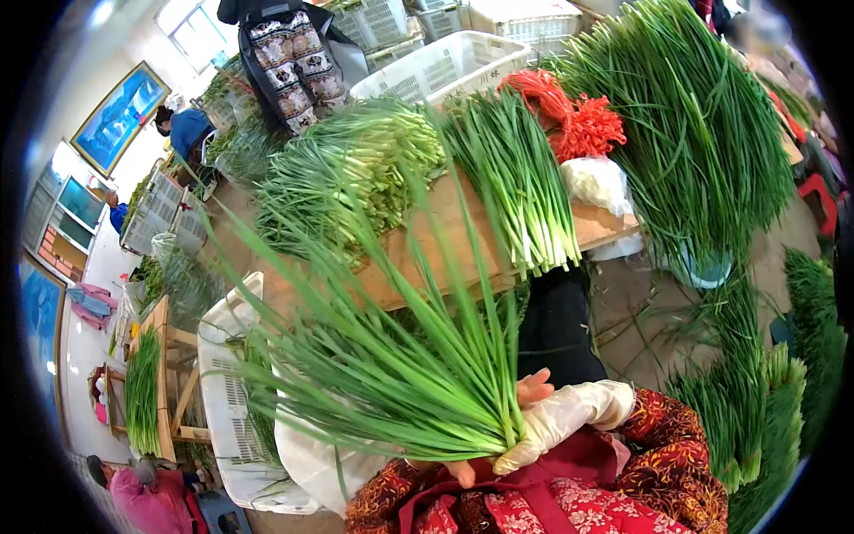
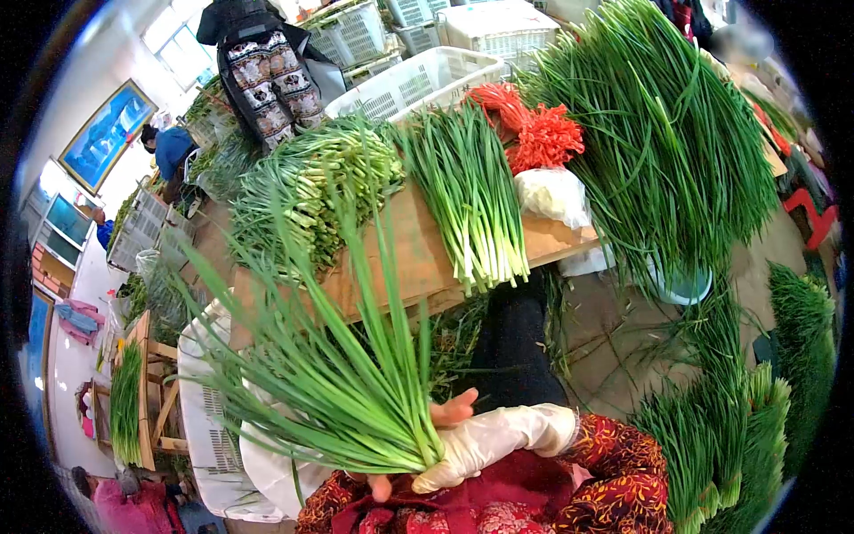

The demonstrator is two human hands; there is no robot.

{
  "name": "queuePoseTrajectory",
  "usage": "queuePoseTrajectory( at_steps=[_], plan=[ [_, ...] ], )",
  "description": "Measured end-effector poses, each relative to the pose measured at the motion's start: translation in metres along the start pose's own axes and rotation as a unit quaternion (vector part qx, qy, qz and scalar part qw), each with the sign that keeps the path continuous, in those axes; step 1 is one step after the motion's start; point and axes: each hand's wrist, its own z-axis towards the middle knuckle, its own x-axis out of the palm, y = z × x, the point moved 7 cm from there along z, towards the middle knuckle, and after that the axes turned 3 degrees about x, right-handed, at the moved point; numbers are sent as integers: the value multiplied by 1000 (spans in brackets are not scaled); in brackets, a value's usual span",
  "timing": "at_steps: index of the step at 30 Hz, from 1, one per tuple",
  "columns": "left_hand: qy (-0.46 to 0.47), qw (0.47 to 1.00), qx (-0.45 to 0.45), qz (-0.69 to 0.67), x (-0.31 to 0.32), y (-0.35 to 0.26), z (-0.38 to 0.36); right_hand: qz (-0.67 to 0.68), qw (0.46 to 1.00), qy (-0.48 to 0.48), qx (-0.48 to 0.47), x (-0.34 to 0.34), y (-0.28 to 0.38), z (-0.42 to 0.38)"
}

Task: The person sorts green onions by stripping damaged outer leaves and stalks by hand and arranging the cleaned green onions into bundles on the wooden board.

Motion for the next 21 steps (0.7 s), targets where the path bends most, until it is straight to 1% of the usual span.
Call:
queuePoseTrajectory(
  at_steps=[2,3,4,5,6,7,8,10,12,14,15,16,18,19,20,21],
  plan=[
    [-33,993,84,-79,0,-12,4,-18,1000,20,5,4,-4,-1],
    [-58,986,104,-121,-3,-13,8,-25,1000,-5,-4,3,-4,-2],
    [-81,976,125,-161,-6,-13,11,-24,1000,-6,-2,1,-5,-4],
    [-102,963,149,-199,-9,-14,14,19,1000,6,-8,-2,-4,-4],
    [-104,958,136,-230,-16,-15,16,62,998,19,-15,-4,-2,-5],
    [-102,955,113,-253,-21,-23,33,46,997,-21,-55,-7,8,-8],
    [-103,947,115,-281,-29,-28,44,58,996,-43,-52,-12,12,-10],
    [-163,947,131,-244,-48,-41,68,90,987,-100,-84,-26,26,-19],
    [-226,928,141,-259,-73,-48,97,122,976,-153,-89,-45,36,-29],
    [-193,969,140,-57,-107,-62,127,110,962,-226,-108,-69,47,-43],
    [-275,956,98,15,-124,-61,138,119,954,-244,-129,-82,50,-47],
    [-353,930,56,87,-141,-62,145,115,947,-251,-166,-95,57,-54],
    [-382,910,4,159,-194,-53,161,143,924,-322,-148,-127,57,-62],
    [-418,889,18,184,-230,-43,154,190,914,-326,-151,-142,53,-63],
    [-440,848,24,294,-252,-34,150,235,901,-330,-155,-159,45,-64],
    [-487,795,12,360,-253,-33,144,282,894,-304,-173,-168,38,-63]
  ],
)
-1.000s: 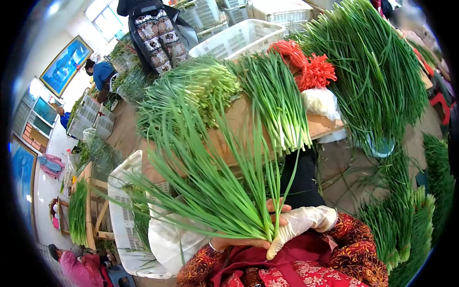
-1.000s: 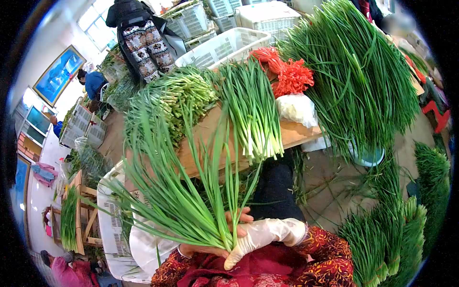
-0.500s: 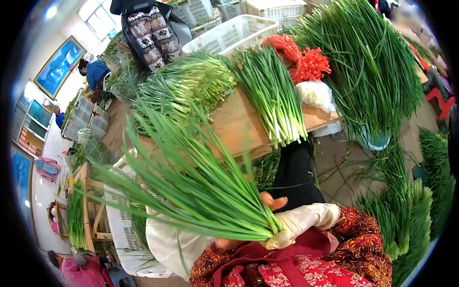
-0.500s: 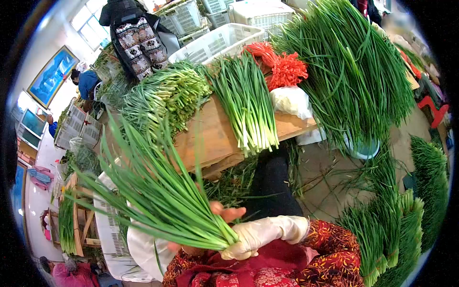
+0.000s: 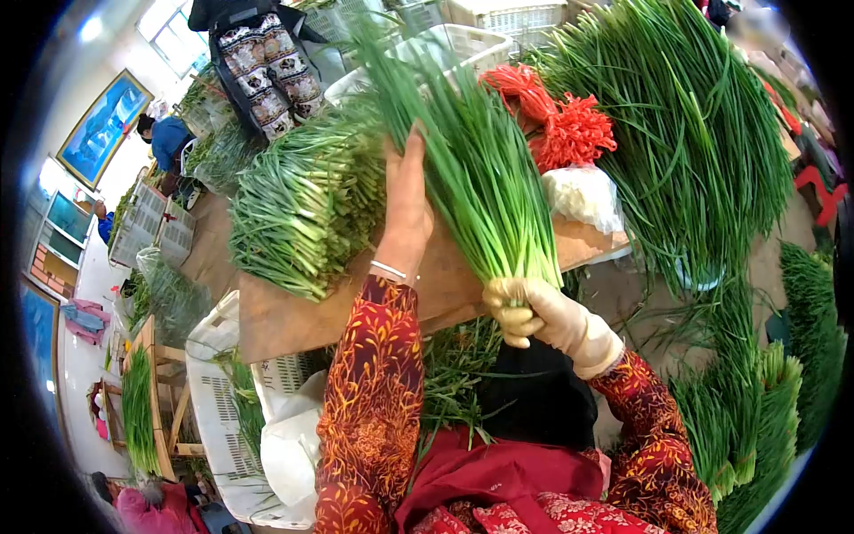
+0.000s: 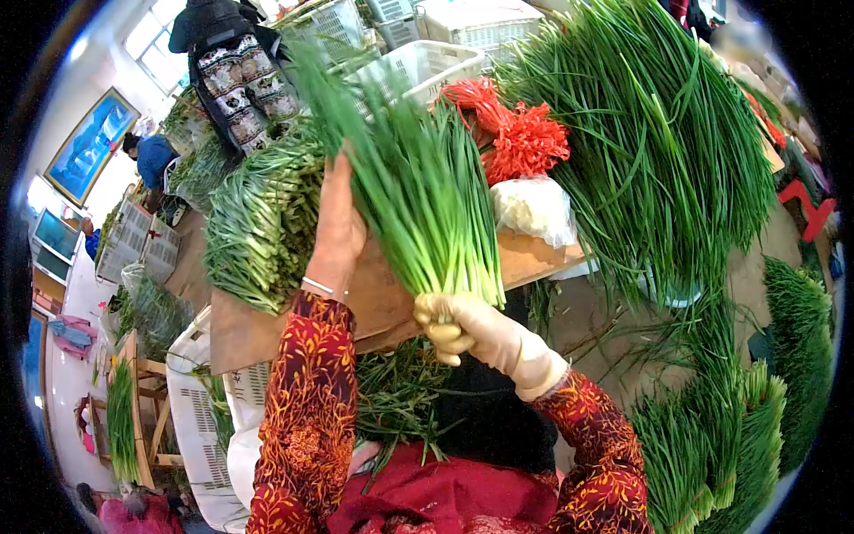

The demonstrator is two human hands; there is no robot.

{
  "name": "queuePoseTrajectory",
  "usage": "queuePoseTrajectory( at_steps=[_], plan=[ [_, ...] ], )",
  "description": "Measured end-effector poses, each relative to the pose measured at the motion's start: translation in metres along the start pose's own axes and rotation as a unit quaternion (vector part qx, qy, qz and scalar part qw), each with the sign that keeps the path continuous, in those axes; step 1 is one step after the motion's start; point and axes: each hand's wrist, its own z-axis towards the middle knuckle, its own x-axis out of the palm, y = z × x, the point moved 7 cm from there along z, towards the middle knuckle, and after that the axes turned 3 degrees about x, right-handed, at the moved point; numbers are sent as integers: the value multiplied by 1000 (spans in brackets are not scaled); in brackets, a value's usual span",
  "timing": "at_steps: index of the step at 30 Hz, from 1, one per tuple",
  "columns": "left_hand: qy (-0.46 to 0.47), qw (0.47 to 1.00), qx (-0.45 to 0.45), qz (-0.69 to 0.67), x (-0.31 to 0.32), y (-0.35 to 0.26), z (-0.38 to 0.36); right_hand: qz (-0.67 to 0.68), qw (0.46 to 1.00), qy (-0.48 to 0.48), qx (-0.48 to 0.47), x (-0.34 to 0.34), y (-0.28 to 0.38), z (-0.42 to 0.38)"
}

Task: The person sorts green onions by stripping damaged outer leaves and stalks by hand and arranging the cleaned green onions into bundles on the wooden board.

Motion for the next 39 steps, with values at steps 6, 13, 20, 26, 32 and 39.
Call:
queuePoseTrajectory(
  at_steps=[6,13,20,26,32,39],
  plan=[
    [311,798,347,382,60,-30,-65,8,999,-35,4,3,-1,1],
    [437,762,260,400,68,15,-76,-285,942,-146,100,-8,-11,-44],
    [407,773,286,394,63,15,-78,-630,585,-463,-215,-7,62,-95],
    [402,776,293,388,60,13,-79,-612,593,-445,-277,-13,70,-105],
    [387,778,303,392,60,17,-78,-236,718,-195,-625,54,94,-185],
    [321,772,339,431,47,-4,-76,-101,977,158,104,101,-104,-53]
  ],
)
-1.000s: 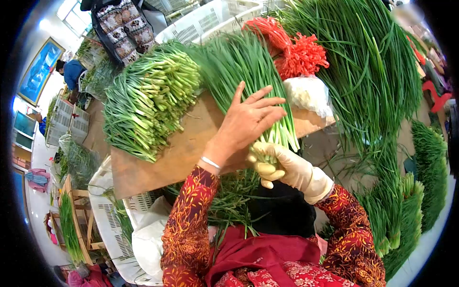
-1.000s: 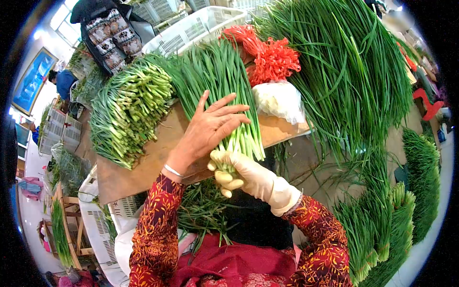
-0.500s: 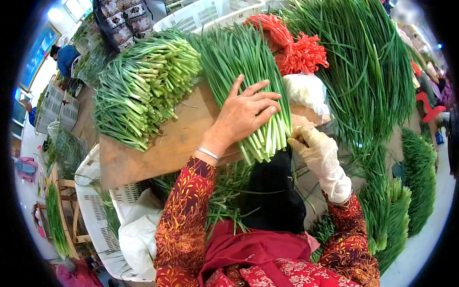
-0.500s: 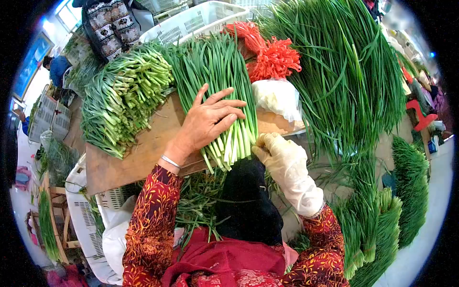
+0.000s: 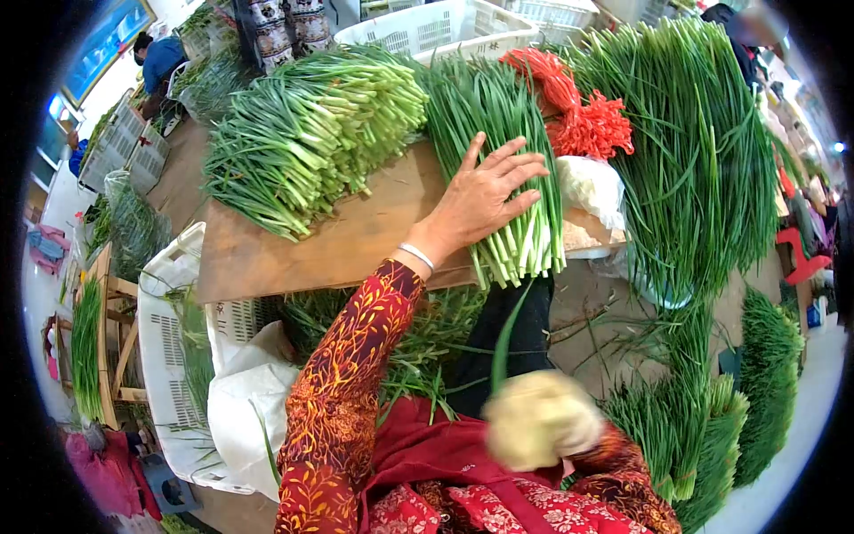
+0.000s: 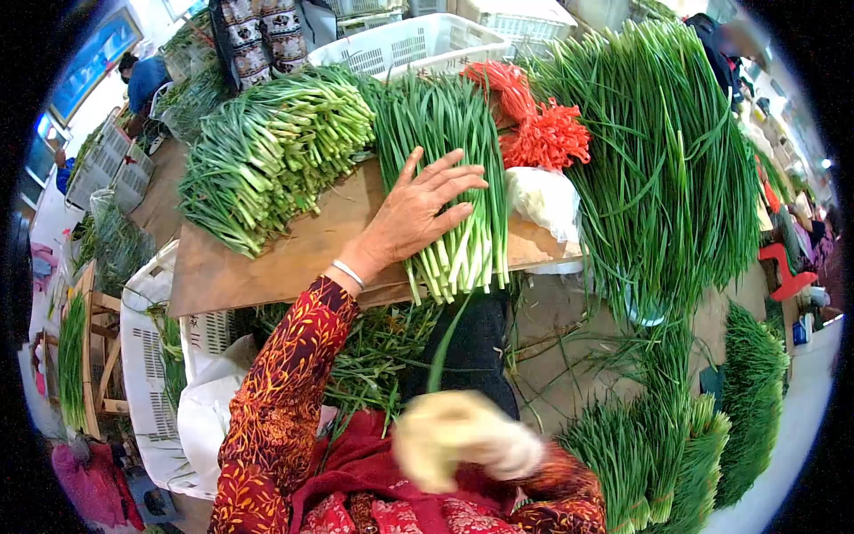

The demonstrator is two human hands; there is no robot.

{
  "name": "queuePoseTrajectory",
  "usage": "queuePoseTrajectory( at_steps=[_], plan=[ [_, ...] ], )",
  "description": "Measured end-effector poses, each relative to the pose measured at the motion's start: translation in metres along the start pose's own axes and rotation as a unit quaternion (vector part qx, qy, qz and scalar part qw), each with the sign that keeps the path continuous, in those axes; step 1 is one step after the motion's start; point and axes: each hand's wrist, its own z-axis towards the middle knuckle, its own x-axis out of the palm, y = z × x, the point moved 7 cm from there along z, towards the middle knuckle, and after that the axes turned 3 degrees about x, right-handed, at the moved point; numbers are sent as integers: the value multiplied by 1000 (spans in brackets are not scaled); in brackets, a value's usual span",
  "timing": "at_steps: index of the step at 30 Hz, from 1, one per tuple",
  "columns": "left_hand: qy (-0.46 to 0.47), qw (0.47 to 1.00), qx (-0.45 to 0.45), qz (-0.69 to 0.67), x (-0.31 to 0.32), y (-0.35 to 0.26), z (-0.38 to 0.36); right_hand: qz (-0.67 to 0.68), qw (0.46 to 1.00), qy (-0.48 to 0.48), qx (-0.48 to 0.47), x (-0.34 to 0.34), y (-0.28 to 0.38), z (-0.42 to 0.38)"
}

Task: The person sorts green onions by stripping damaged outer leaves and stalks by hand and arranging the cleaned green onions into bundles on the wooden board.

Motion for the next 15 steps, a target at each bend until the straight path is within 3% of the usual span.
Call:
queuePoseTrajectory(
  at_steps=[1,2,3,4,5,6,7,8,9,10,11,14,15],
  plan=[
    [-19,1000,-7,22,-7,1,-2,-240,970,-19,-47,-10,-26,20],
    [-21,999,-5,25,-12,1,-5,-470,881,-47,-22,-17,-38,26],
    [-47,998,-37,2,-20,6,-11,-672,738,-62,7,-21,-46,34],
    [-71,995,-69,-23,-28,11,-18,-830,542,-85,106,-29,-39,33],
    [-70,993,-98,-20,-30,15,-26,-767,629,-93,88,-48,-40,30],
    [-73,993,-95,-17,-30,14,-31,-650,722,-155,181,-47,-11,13],
    [-89,986,-127,-59,-29,17,-39,-586,778,-213,76,-41,23,-6],
    [-105,977,-158,-101,-27,22,-45,-579,762,-257,-135,-32,66,-22],
    [-102,975,-159,-120,-23,21,-45,-603,664,-361,-256,-26,103,-43],
    [-103,974,-160,-121,-21,17,-43,-585,611,-445,-295,-34,120,-59],
    [-84,980,-147,-106,-17,11,-39,-654,494,-492,-294,-37,137,-66],
    [-37,987,-132,-83,-4,9,-35,-725,416,-514,-192,-78,151,-49],
    [-7,987,-136,-88,2,14,-39,-725,415,-515,-193,-89,150,-48]
  ],
)
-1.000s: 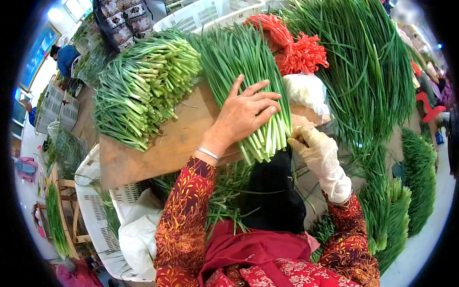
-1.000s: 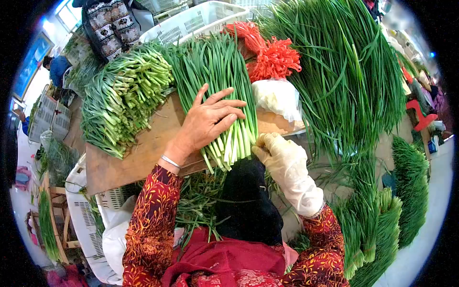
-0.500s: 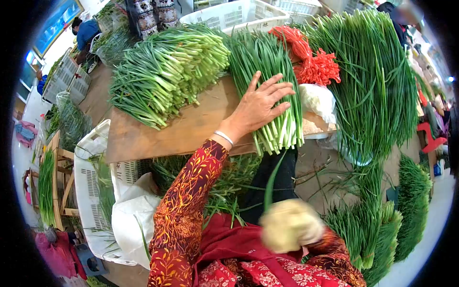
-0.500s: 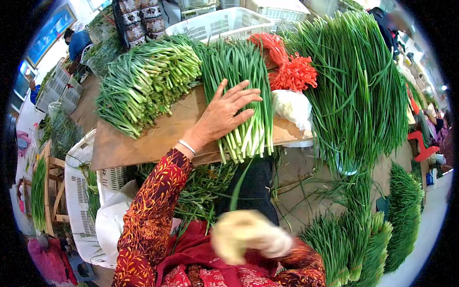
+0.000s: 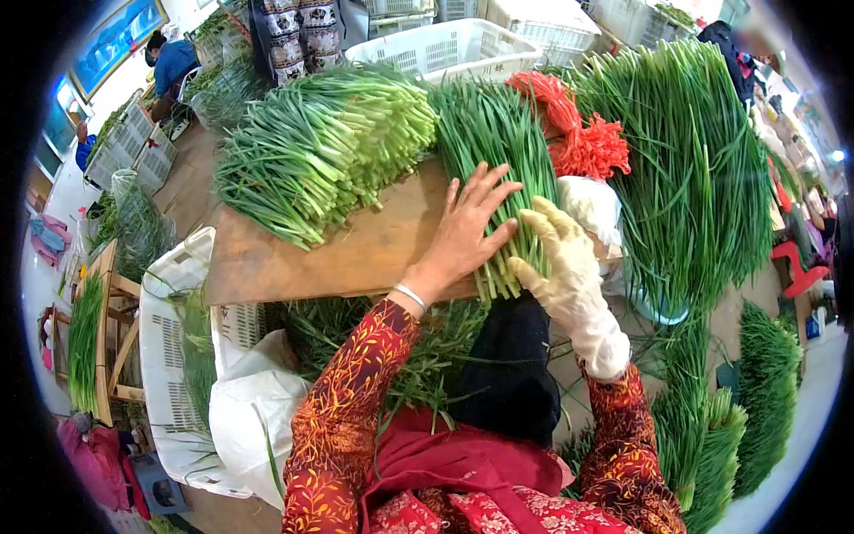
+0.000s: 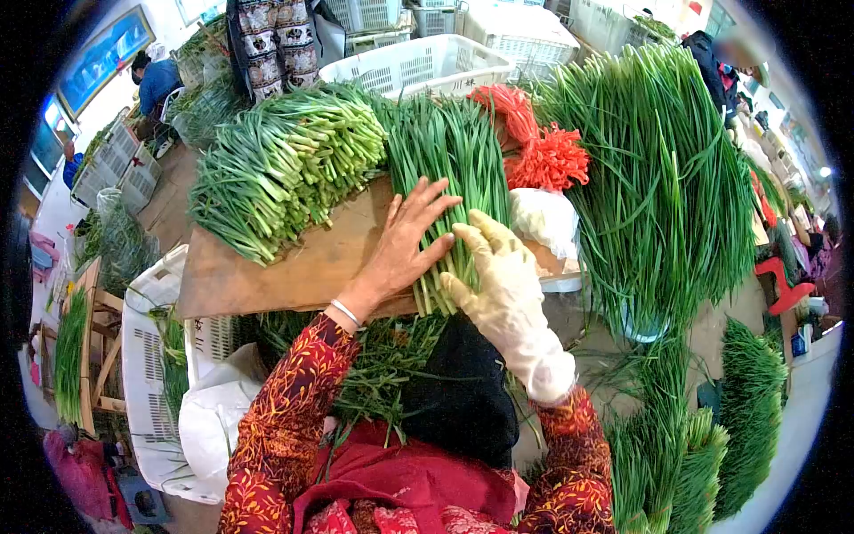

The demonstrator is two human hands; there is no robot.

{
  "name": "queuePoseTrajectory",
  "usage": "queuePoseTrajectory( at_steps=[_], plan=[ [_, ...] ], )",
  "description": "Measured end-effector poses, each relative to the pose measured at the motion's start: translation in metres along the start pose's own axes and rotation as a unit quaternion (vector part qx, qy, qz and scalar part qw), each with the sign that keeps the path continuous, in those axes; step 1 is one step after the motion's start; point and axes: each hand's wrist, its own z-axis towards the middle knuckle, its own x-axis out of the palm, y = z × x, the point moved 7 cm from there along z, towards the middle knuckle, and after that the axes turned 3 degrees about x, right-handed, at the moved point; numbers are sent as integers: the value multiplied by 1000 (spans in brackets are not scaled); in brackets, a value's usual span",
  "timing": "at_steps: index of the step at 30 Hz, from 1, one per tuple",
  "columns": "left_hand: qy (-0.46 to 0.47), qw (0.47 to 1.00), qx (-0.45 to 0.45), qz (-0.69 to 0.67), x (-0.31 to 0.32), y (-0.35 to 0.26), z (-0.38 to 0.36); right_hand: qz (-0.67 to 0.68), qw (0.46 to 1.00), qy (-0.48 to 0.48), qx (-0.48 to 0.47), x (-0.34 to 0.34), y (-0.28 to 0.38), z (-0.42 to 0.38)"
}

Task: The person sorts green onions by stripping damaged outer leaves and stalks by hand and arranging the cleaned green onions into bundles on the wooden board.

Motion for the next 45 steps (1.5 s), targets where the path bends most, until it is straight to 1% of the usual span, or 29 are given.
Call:
queuePoseTrajectory(
  at_steps=[1,3,5,7,9,10,11,13,15,17,18,21,23,24,25,27,29,30,31,33,34,35,37,38,40,41,43,44,45],
  plan=[
    [29,1000,-7,-1,1,4,-1,-1,1000,22,-7,9,-9,0],
    [42,999,-7,-31,-4,13,-5,2,998,54,-13,12,-20,1],
    [49,997,19,-48,-5,17,-9,108,989,98,8,11,-30,1],
    [46,996,20,-75,-7,19,-8,106,988,113,7,9,-38,-1],
    [18,990,38,-136,-10,20,-4,201,967,152,44,10,-46,-2],
    [-6,985,27,-172,-11,20,-5,212,962,166,45,10,-47,-2],
    [-5,984,28,-175,-10,18,-4,210,962,166,48,9,-49,-2],
    [-1,978,-16,-210,-10,20,-4,241,952,179,57,10,-52,-1],
    [-4,981,-37,-188,-7,19,-4,288,940,170,73,10,-54,-2],
    [-16,985,-11,-174,-8,18,-3,218,964,148,47,8,-53,-1],
    [9,989,8,-147,-8,20,-3,247,956,146,63,10,-54,-1],
    [33,991,12,-133,-13,25,-10,229,959,153,61,10,-53,-1],
    [48,992,11,-115,-12,27,-15,79,994,74,15,-7,-46,3],
    [16,995,3,-101,-16,26,-15,37,999,20,-16,-15,-40,3],
    [-16,996,-5,-87,-20,24,-16,83,996,-12,-18,-24,-33,1],
    [-36,995,-18,-86,-19,24,-16,79,997,4,-3,-30,-20,-9],
    [-82,990,-54,-103,-19,31,-17,56,976,207,49,-19,0,-23],
    [-81,990,-55,-99,-18,31,-15,30,931,355,82,1,7,-31],
    [-81,990,-55,-99,-17,32,-14,54,933,356,30,7,21,-39],
    [-38,993,-72,-86,-9,36,-13,67,930,362,-12,25,31,-45],
    [-38,993,-71,-86,-8,36,-11,74,921,380,23,38,28,-40],
    [-43,993,-74,-82,-8,37,-10,80,950,300,-22,38,24,-33],
    [-53,993,-79,-74,-11,37,-11,86,932,346,70,37,19,-26],
    [-54,991,-84,-84,-13,39,-11,84,932,346,65,31,24,-23],
    [-76,987,-89,-108,-16,42,-12,4,884,464,53,26,29,-36],
    [-77,987,-89,-108,-16,42,-11,50,902,425,59,12,35,-34],
    [-120,990,-19,-71,-29,26,-9,146,963,226,-16,-16,43,-15],
    [-111,993,-10,-47,-30,20,-6,93,985,122,-81,-25,47,-4],
    [-112,992,-12,-48,-29,18,-3,32,992,94,-78,-22,45,4]
  ],
)
